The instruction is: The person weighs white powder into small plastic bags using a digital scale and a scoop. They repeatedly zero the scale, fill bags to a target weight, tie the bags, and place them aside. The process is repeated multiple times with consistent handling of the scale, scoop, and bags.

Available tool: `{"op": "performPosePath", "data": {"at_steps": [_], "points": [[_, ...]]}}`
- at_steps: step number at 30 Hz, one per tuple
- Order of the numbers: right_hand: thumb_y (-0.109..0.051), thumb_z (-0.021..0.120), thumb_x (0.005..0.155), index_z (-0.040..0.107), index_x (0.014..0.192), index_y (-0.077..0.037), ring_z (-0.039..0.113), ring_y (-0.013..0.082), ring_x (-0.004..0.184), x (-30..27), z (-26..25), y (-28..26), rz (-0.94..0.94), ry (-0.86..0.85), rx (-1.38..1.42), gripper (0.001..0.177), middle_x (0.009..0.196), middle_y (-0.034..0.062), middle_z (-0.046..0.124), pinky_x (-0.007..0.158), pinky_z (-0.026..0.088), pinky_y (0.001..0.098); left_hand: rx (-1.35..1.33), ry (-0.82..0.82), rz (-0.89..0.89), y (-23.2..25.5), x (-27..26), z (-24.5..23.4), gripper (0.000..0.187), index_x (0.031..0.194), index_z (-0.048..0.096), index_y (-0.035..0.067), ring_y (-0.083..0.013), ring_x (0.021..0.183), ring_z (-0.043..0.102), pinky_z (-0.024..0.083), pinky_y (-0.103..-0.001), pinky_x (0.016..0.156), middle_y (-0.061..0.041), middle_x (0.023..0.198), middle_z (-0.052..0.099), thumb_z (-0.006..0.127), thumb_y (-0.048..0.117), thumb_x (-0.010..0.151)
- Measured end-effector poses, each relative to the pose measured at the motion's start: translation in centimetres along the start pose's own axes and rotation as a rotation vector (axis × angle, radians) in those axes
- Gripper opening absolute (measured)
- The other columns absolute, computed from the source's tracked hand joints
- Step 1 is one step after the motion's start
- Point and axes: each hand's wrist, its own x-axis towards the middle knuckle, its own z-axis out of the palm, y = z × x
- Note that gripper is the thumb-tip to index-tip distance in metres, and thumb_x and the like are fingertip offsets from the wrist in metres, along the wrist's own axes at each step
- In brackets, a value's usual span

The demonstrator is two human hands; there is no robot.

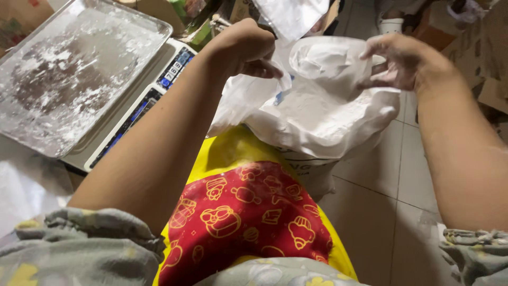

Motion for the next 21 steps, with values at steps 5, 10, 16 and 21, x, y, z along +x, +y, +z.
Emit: {"op": "performPosePath", "data": {"at_steps": [5,10,16,21], "points": [[-0.023,0.069,0.090,0.073,0.112,-0.003,0.056,0.0340,0.114,-2.9,0.5,-3.9,-0.264,0.185,-0.329,0.030,0.138,0.0216,0.051,0.089,0.063,0.0416,-0.010,-0.137,-0.009,2.3,1.1,1.4,0.026,0.109,0.050,-0.016,-0.0325,0.080,0.083,0.065,-0.033,0.066,-0.025,0.097,0.070,0.053,-0.007,0.085],[-0.037,0.070,0.093,0.078,0.110,-0.016,0.070,0.0218,0.097,-4.6,1.0,-4.9,-0.535,0.226,-0.448,0.029,0.114,0.0028,0.071,0.076,0.061,0.0392,-0.018,-0.121,-0.015,4.5,2.1,2.5,0.026,0.107,0.049,-0.016,-0.0315,0.079,0.083,0.064,-0.031,0.064,-0.029,0.096,0.073,0.054,-0.008,0.083],[-0.053,0.080,0.091,0.075,0.102,0.002,0.067,0.0225,0.068,-2.6,0.6,-5.6,-0.572,0.558,-0.821,0.056,0.085,0.0113,0.072,0.056,0.054,0.0383,0.109,-0.170,-0.083,6.7,4.5,4.2,0.021,0.102,0.052,-0.016,-0.0253,0.078,0.083,0.063,-0.028,0.060,-0.027,0.096,0.080,0.054,-0.009,0.082],[-0.054,0.082,0.089,0.074,0.101,0.001,0.067,0.0234,0.068,-0.6,-1.5,-7.5,-0.590,0.627,-0.869,0.057,0.085,0.0121,0.072,0.056,0.054,0.0382,0.058,-0.124,0.003,8.7,6.1,5.4,0.017,0.098,0.045,-0.011,-0.0280,0.074,0.082,0.064,-0.030,0.063,-0.027,0.092,0.077,0.047,-0.008,0.082]]}}
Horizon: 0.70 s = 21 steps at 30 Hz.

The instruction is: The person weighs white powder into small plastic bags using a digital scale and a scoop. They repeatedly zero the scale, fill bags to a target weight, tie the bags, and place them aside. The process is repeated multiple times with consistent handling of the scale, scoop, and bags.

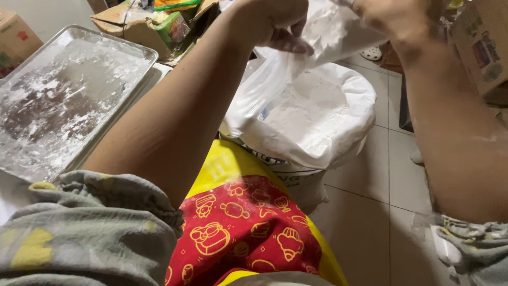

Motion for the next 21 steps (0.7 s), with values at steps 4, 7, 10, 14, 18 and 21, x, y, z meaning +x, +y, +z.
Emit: {"op": "performPosePath", "data": {"at_steps": [4,7,10,14,18,21], "points": [[-0.054,0.084,0.088,0.073,0.101,0.001,0.067,0.0242,0.067,-0.3,-0.2,0.3,-0.022,0.003,0.011,0.057,0.086,0.0127,0.072,0.056,0.053,0.0382,-0.078,-0.033,0.067,0.4,0.3,0.7,0.020,0.099,0.052,-0.015,-0.0304,0.073,0.083,0.066,-0.033,0.065,-0.028,0.090,0.073,0.045,-0.010,0.081],[-0.054,0.086,0.087,0.073,0.101,0.000,0.067,0.0247,0.067,-0.6,-0.6,-0.9,-0.045,0.005,0.026,0.057,0.086,0.0132,0.072,0.055,0.053,0.0381,-0.179,-0.003,0.088,-0.8,-0.4,1.0,0.018,0.096,0.051,-0.012,-0.0336,0.069,0.081,0.066,-0.037,0.063,-0.025,0.082,0.067,0.045,-0.011,0.079],[-0.054,0.087,0.086,0.072,0.100,0.000,0.067,0.0253,0.067,-2.1,-0.5,-2.0,-0.079,-0.004,0.041,0.058,0.086,0.0136,0.072,0.055,0.053,0.0381,-0.226,0.002,0.114,-3.3,-1.3,1.5,0.016,0.094,0.052,-0.015,-0.0329,0.068,0.080,0.066,-0.038,0.062,-0.019,0.077,0.059,0.044,-0.011,0.081],[-0.054,0.089,0.085,0.071,0.100,0.000,0.067,0.0260,0.067,-4.0,-0.2,-2.7,-0.104,0.010,0.048,0.058,0.086,0.0143,0.072,0.055,0.053,0.0381,-0.290,0.011,0.099,-5.7,-2.2,1.8,0.016,0.094,0.053,-0.018,-0.0328,0.070,0.077,0.066,-0.038,0.064,-0.019,0.078,0.059,0.043,-0.011,0.084],[-0.054,0.091,0.084,0.070,0.100,-0.001,0.067,0.0268,0.067,-5.0,0.5,-2.7,-0.209,0.093,0.032,0.059,0.086,0.0149,0.072,0.054,0.052,0.0380,-0.307,0.009,0.033,-6.8,-2.7,2.0,0.017,0.091,0.054,-0.019,-0.0337,0.072,0.078,0.065,-0.038,0.066,-0.027,0.080,0.065,0.042,-0.017,0.079],[-0.054,0.096,0.083,0.070,0.100,0.000,0.068,0.0279,0.068,-5.3,0.8,-2.1,-0.454,0.285,0.025,0.063,0.086,0.0160,0.072,0.055,0.054,0.0393,-0.310,-0.001,0.103,-7.3,-3.0,2.0,0.017,0.090,0.057,-0.017,-0.0331,0.070,0.077,0.066,-0.040,0.063,-0.024,0.081,0.062,0.043,-0.014,0.081]]}}
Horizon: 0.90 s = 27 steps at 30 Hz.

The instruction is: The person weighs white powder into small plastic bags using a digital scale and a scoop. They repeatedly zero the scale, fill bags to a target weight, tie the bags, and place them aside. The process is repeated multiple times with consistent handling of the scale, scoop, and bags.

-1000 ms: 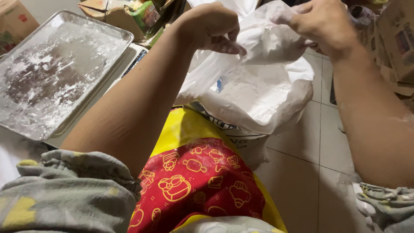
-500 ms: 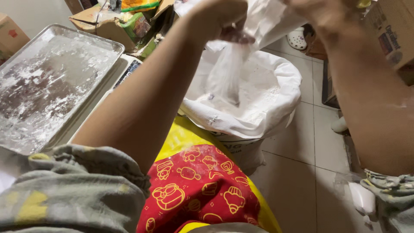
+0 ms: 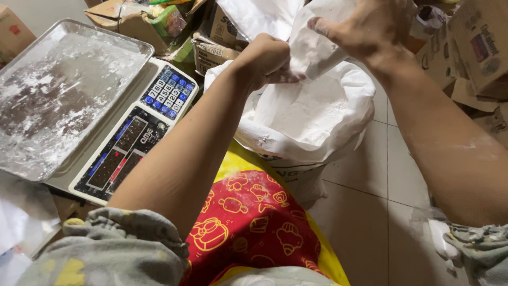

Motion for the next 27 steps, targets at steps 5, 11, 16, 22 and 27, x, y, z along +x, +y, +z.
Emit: {"op": "performPosePath", "data": {"at_steps": [5,11,16,22,27], "points": [[-0.052,0.097,0.082,0.069,0.096,0.003,0.067,0.0327,0.063,-0.1,0.0,-0.1,-0.038,0.071,-0.054,0.063,0.080,0.0185,0.070,0.054,0.054,0.0441,0.042,0.039,0.037,-0.6,-0.1,0.3,0.023,0.096,0.062,-0.015,-0.0295,0.069,0.077,0.065,-0.038,0.063,-0.021,0.082,0.066,0.043,-0.010,0.084],[-0.050,0.093,0.080,0.069,0.087,-0.002,0.063,0.0290,0.056,0.0,-1.3,-1.5,0.083,-0.050,0.061,0.054,0.074,0.0135,0.068,0.049,0.051,0.0432,-0.071,0.048,0.027,-0.8,-0.2,0.1,0.029,0.102,0.063,-0.017,-0.0306,0.067,0.075,0.065,-0.038,0.063,-0.023,0.082,0.067,0.042,-0.012,0.082],[-0.057,0.086,0.083,0.068,0.083,-0.005,0.056,0.0253,0.048,0.2,-0.9,-1.4,0.201,-0.108,0.031,0.056,0.069,0.0094,0.065,0.040,0.045,0.0400,-0.063,0.008,0.066,-1.0,-0.3,0.3,0.032,0.098,0.065,-0.017,-0.0304,0.067,0.074,0.070,-0.039,0.061,-0.024,0.085,0.067,0.043,-0.015,0.076],[-0.070,0.079,0.089,0.063,0.064,-0.009,0.046,0.0217,0.037,0.8,0.4,1.0,0.081,-0.056,-0.164,0.067,0.054,0.0067,0.058,0.028,0.036,0.0398,-0.069,0.016,0.124,-1.3,0.1,-0.2,0.032,0.096,0.066,-0.015,-0.0302,0.070,0.074,0.068,-0.039,0.065,-0.021,0.085,0.064,0.043,-0.015,0.073],[-0.066,0.078,0.092,0.061,0.064,-0.011,0.044,0.0216,0.036,1.0,1.0,1.7,0.012,-0.049,-0.105,0.064,0.052,0.0068,0.055,0.027,0.033,0.0401,-0.041,0.013,0.134,-1.3,0.5,-0.2,0.036,0.098,0.067,-0.015,-0.0296,0.075,0.070,0.067,-0.041,0.069,-0.018,0.087,0.060,0.044,-0.015,0.071]]}}
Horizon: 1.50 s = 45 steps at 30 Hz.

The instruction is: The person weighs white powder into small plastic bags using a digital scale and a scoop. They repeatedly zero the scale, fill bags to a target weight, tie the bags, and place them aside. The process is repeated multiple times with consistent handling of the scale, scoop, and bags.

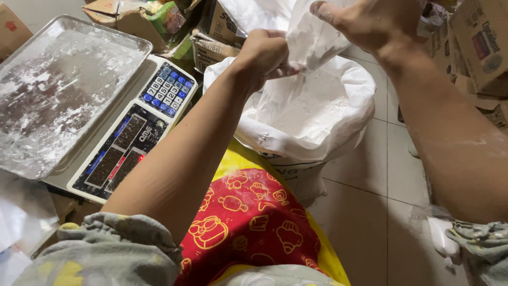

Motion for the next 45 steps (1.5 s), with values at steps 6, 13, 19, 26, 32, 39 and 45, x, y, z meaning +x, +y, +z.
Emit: {"op": "performPosePath", "data": {"at_steps": [6,13,19,26,32,39,45], "points": [[-0.052,0.088,0.092,0.068,0.071,-0.006,0.053,0.0184,0.041,-0.3,-2.0,-0.9,-0.129,0.114,0.105,0.054,0.060,0.0053,0.061,0.034,0.041,0.0333,-0.016,0.007,0.027,0.5,-0.7,-0.5,0.043,0.106,0.068,-0.013,-0.0279,0.075,0.075,0.070,-0.035,0.070,-0.023,0.095,0.069,0.044,-0.015,0.070],[-0.044,0.092,0.089,0.072,0.090,-0.003,0.066,0.0235,0.070,-1.1,-2.9,-0.9,0.085,0.016,0.351,0.045,0.084,0.0131,0.070,0.058,0.055,0.0362,0.002,0.043,0.010,0.8,-1.4,-0.6,0.054,0.123,0.063,-0.012,-0.0287,0.072,0.073,0.068,-0.037,0.068,-0.023,0.096,0.070,0.043,-0.014,0.073],[-0.038,0.085,0.085,0.073,0.104,-0.011,0.069,0.0191,0.102,-1.9,-1.9,1.4,0.576,-0.100,0.732,0.036,0.108,0.0086,0.071,0.085,0.059,0.0371,-0.029,0.108,-0.027,0.6,-1.8,-2.0,0.063,0.136,0.051,-0.008,-0.0281,0.069,0.075,0.068,-0.037,0.068,-0.019,0.097,0.066,0.045,-0.016,0.074],[-0.037,0.084,0.086,0.073,0.108,-0.011,0.068,0.0198,0.102,-3.4,-0.8,3.5,0.832,-0.080,0.839,0.036,0.111,0.0100,0.071,0.084,0.058,0.0374,0.015,0.113,-0.007,0.1,-1.7,-3.2,0.063,0.140,0.052,-0.007,-0.0264,0.068,0.073,0.068,-0.035,0.063,-0.016,0.086,0.059,0.047,-0.014,0.078],[-0.036,0.083,0.087,0.073,0.112,-0.010,0.067,0.0204,0.101,-2.2,-0.2,2.6,0.800,-0.096,0.850,0.037,0.113,0.0113,0.071,0.083,0.057,0.0377,-0.006,0.067,0.008,1.1,-2.0,-3.5,0.053,0.127,0.060,-0.012,-0.0310,0.071,0.079,0.066,-0.035,0.060,-0.018,0.089,0.061,0.045,-0.016,0.076],[-0.035,0.082,0.089,0.073,0.116,-0.010,0.066,0.0211,0.100,-1.1,0.8,0.6,0.735,-0.128,0.850,0.038,0.115,0.0127,0.071,0.082,0.056,0.0380,-0.023,0.049,0.024,1.1,-1.6,-3.4,0.039,0.106,0.063,-0.014,-0.0339,0.073,0.079,0.066,-0.039,0.062,-0.021,0.087,0.064,0.044,-0.019,0.073],[-0.034,0.082,0.090,0.073,0.119,-0.010,0.065,0.0217,0.099,-1.4,0.7,0.6,0.749,-0.121,0.859,0.039,0.118,0.0139,0.071,0.081,0.055,0.0382,-0.059,0.025,0.028,0.3,-1.3,-3.6,0.030,0.109,0.052,-0.023,-0.0336,0.075,0.078,0.067,-0.042,0.069,-0.017,0.087,0.052,0.045,-0.018,0.080]]}}
